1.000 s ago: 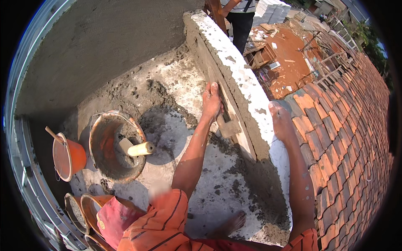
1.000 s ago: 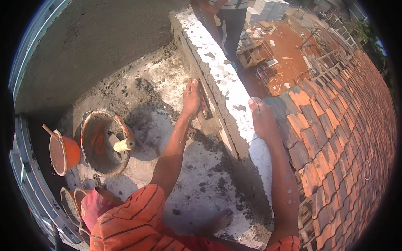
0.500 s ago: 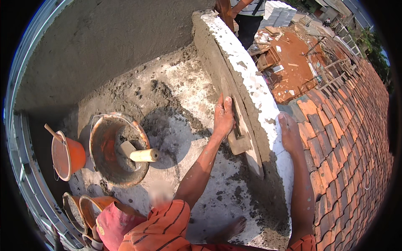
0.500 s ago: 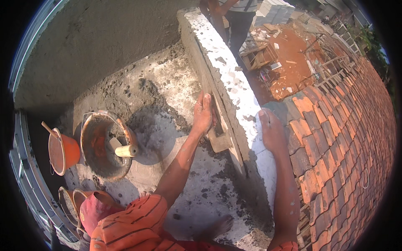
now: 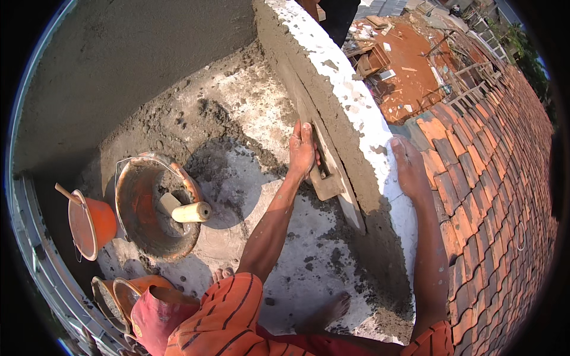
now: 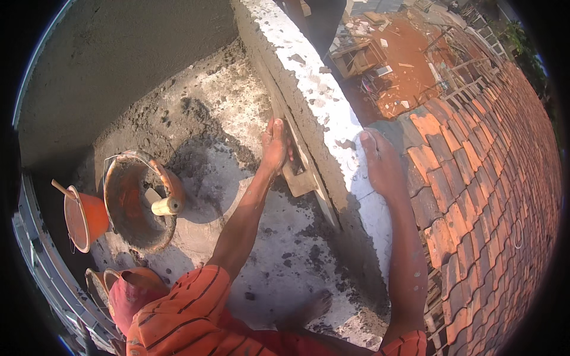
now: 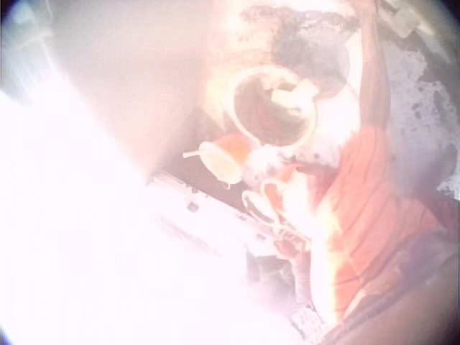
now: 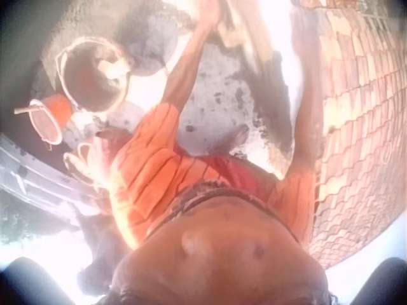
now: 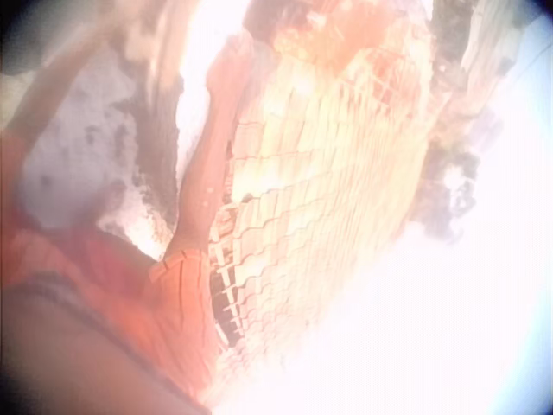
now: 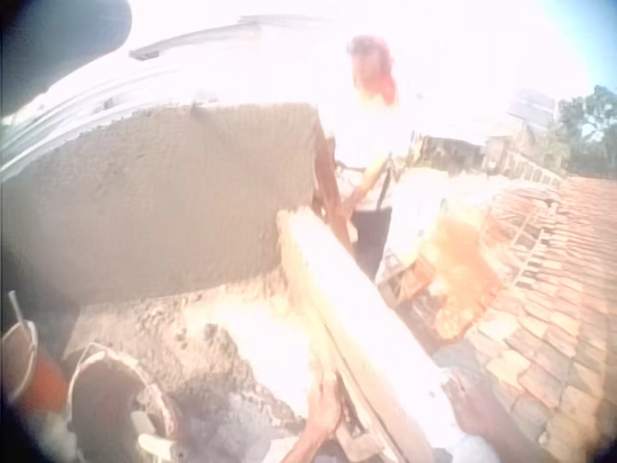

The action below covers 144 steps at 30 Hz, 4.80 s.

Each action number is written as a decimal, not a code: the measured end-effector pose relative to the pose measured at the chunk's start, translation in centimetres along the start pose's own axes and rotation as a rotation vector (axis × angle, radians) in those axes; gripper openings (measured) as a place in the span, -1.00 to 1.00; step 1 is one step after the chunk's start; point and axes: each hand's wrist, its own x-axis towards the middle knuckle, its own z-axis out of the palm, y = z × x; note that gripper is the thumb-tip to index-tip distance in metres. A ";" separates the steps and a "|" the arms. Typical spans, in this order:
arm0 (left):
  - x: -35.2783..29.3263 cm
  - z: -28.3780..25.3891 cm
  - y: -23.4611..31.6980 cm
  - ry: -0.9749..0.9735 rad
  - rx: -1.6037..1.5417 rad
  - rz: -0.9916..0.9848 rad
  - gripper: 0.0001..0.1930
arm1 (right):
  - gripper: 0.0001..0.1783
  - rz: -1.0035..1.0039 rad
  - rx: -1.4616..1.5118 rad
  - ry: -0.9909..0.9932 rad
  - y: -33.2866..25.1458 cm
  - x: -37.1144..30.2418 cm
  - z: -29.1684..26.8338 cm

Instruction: The person scoops wet cement from a bucket using a trowel and applies it to a curved wall on a tiled roof. They smooth the cement with the trowel and a straight edge, repeating the process along the wall.

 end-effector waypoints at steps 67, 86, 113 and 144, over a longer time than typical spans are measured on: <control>14.6 -6.0 5.6 0.055 -0.062 -0.240 -0.59 | -0.54 -0.003 -0.076 0.080 -1.9 -0.8 0.9; 3.3 -3.6 -0.4 0.046 -0.125 -0.129 -0.42 | -0.58 -0.113 -0.129 0.176 -0.7 -0.7 0.8; 10.5 -7.3 3.1 0.011 -0.095 -0.163 -0.51 | -0.59 -0.105 -0.187 0.213 -1.3 -0.9 1.0; -3.5 -0.1 -4.5 -0.051 -0.207 -0.202 -0.27 | -0.58 -0.152 -0.251 0.263 0.1 -0.2 1.2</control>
